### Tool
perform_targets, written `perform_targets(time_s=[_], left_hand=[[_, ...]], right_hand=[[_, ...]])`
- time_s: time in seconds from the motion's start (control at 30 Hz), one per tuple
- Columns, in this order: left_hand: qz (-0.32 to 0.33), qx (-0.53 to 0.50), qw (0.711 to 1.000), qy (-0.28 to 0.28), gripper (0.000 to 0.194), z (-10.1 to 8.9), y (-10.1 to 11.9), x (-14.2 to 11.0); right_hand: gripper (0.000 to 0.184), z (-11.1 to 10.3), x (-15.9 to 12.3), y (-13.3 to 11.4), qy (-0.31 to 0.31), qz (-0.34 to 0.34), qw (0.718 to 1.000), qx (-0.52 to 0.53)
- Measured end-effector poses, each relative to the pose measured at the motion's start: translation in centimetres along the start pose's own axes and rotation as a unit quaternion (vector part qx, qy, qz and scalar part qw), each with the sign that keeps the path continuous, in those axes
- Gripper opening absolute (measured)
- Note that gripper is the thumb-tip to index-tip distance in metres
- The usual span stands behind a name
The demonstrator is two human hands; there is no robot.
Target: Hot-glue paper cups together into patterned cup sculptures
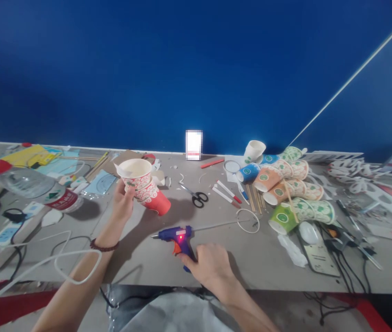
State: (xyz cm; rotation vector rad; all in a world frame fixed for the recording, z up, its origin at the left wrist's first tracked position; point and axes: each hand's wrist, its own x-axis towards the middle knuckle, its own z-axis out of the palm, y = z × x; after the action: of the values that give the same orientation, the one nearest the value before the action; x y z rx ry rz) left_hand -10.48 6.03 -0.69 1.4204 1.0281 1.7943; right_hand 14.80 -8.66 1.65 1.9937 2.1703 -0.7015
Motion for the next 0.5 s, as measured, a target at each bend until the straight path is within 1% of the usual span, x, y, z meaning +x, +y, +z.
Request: perform_targets(time_s=[0.1,0.2,0.4,0.5], left_hand=[[-0.020,-0.021,1.000,0.012,0.055,0.0,0.0,0.1],[-0.040,-0.048,0.998,0.017,0.053,0.0,0.3,0.2],[-0.078,-0.084,0.993,0.030,0.050,0.2,0.8,0.2],[-0.102,-0.094,0.990,0.030,0.047,0.2,0.8,0.2]], right_hand=[[0.047,0.8,0.3,-0.6,0.023,0.010,1.000,0.019],[0.041,1.1,0.6,-1.0,0.039,0.005,0.998,0.050],[0.035,1.0,0.8,-0.8,0.041,0.004,0.989,0.139],[0.031,1.4,0.8,-0.1,0.029,-0.014,0.976,0.213]])
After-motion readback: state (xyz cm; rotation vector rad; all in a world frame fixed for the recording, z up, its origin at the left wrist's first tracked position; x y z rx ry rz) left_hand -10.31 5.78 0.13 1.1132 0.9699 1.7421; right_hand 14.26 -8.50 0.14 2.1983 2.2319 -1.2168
